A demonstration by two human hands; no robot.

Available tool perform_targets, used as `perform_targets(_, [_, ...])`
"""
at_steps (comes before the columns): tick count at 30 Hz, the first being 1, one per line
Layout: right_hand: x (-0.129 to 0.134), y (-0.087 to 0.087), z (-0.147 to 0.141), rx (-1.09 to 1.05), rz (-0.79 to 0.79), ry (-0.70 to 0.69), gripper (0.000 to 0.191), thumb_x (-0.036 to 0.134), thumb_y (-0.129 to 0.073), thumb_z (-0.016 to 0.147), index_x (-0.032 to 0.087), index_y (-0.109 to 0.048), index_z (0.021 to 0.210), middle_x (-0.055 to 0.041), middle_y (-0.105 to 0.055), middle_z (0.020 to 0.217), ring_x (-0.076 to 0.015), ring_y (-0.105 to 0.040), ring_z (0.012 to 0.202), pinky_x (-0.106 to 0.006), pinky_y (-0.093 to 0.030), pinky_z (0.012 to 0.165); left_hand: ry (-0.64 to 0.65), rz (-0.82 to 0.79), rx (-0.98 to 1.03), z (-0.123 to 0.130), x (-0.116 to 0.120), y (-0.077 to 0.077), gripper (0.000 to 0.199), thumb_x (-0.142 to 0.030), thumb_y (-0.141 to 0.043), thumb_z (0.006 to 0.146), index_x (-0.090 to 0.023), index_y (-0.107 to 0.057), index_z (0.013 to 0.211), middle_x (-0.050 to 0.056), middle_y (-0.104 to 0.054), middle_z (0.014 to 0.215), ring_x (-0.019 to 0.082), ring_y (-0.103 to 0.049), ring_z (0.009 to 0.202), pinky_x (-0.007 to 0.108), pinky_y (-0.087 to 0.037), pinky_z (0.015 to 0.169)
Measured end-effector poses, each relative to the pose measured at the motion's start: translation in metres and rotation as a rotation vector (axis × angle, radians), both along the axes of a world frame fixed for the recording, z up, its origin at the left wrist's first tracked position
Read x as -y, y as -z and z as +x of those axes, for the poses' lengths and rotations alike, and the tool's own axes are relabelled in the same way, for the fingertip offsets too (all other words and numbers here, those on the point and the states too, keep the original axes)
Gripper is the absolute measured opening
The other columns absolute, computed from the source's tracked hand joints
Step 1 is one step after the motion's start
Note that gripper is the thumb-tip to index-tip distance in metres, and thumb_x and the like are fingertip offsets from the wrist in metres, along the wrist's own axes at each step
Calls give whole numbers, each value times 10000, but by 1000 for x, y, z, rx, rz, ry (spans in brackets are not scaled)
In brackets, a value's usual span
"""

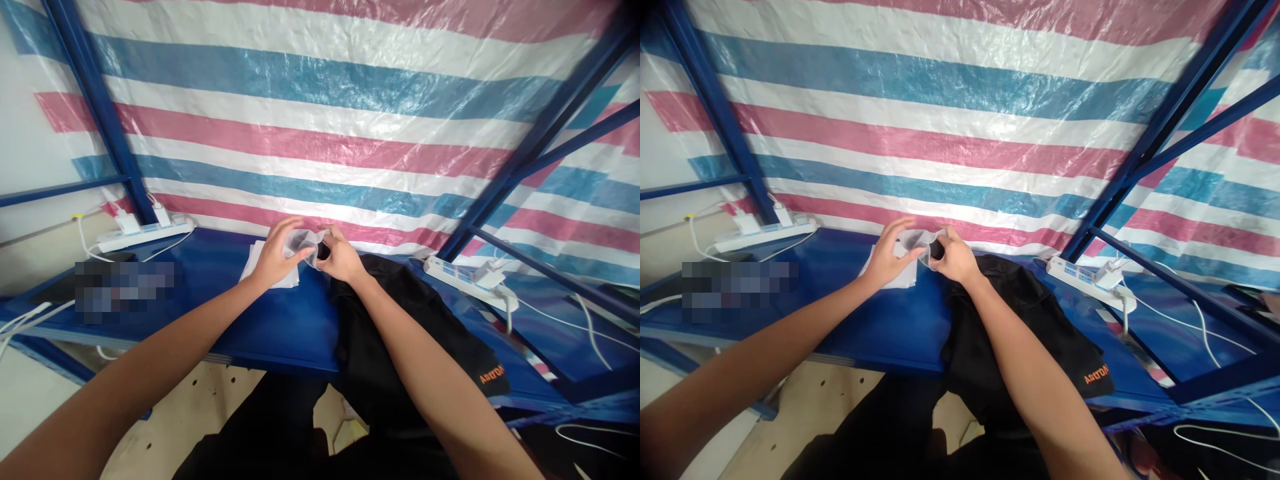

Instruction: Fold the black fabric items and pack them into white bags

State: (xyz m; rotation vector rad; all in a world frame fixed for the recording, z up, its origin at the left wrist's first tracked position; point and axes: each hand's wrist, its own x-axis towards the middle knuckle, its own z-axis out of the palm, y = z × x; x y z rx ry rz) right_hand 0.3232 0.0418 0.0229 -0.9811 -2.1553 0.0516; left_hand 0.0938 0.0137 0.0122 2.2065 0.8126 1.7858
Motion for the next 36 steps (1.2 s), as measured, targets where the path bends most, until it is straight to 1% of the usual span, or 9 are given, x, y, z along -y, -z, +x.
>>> perform_targets(3, [3, -5, -4, -223, -69, -110, 352, 275, -812, 755, 210, -776, 1100, -123, -685, 1325, -334, -699, 1202, -478, -600, 1062, 46, -182, 159, -7, -8, 2, 609, -588, -721, 1014, -279, -596, 1523, 139, -582, 1607, 333, -555, 1488, 444, -499, 1187])
perform_targets(6, [5, -8, -9, -392, -247, -149, 377, 269, -809, 733, 205, -785, 1104, -103, -750, 1253, -345, -715, 1198, -480, -602, 1051, 163, -387, 148, -11, -13, 7, 428, -633, -647, 1040, -223, -761, 1081, 77, -770, 1080, 269, -731, 1064, 337, -579, 901])
perform_targets(9, [9, -7, -12, -484, -430, -236, 475, 303, -854, 740, 212, -778, 1200, -78, -803, 1194, -337, -759, 1126, -480, -624, 1005, 107, -398, 168, -9, -13, 7, 429, -604, -736, 979, -211, -720, 809, 11, -695, 795, 208, -671, 809, 300, -525, 749])
perform_targets(14, [8, -2, -12, -587, -579, -273, 462, 323, -937, 715, 210, -797, 1140, -69, -835, 1129, -334, -780, 1089, -492, -620, 1009, 85, -421, 343, -5, -15, 5, 340, -558, -840, 895, -219, -813, 901, 24, -767, 891, 217, -687, 875, 317, -529, 812])
perform_targets(19, [4, -3, -13, -870, -630, -264, 465, 382, -956, 706, 227, -774, 1105, -43, -830, 1086, -283, -791, 1023, -436, -653, 944, 79, -487, 601, -10, -29, 6, 384, -537, -921, 819, -208, -724, 830, 16, -744, 856, 182, -687, 855, 296, -542, 795])
perform_targets(22, [7, -8, -14, -995, -660, -323, 418, 437, -942, 742, 238, -749, 1054, -35, -820, 1026, -274, -795, 964, -418, -674, 855, 201, -528, 686, -17, -33, 6, 402, -547, -911, 843, -216, -685, 884, 25, -766, 946, 181, -725, 923, 304, -578, 846])
perform_targets(27, [7, -12, -12, -1028, -698, -377, 390, 544, -880, 823, 236, -731, 1011, -63, -811, 1022, -286, -784, 919, -419, -668, 768, 443, -697, 614, -21, -29, 6, 496, -596, -876, 879, -197, -748, 1143, 134, -802, 1191, 283, -770, 1101, 403, -632, 930])
perform_targets(33, [2, -19, 3, -1046, -415, -276, 736, 888, -588, 886, 293, -692, 1305, -102, -782, 1308, -357, -698, 1306, -509, -656, 991, 201, -613, 766, -32, -40, 11, 452, -566, -951, 786, -182, -796, 969, 87, -818, 1079, 237, -765, 999, 324, -628, 836])
perform_targets(36, [5, -19, 5, -1027, -497, -362, 750, 895, -581, 894, 283, -708, 1309, -106, -779, 1345, -368, -697, 1328, -531, -656, 1003, 149, -584, 785, -38, -44, 12, 434, -560, -951, 788, -188, -770, 918, 61, -808, 1002, 210, -758, 946, 300, -612, 789])
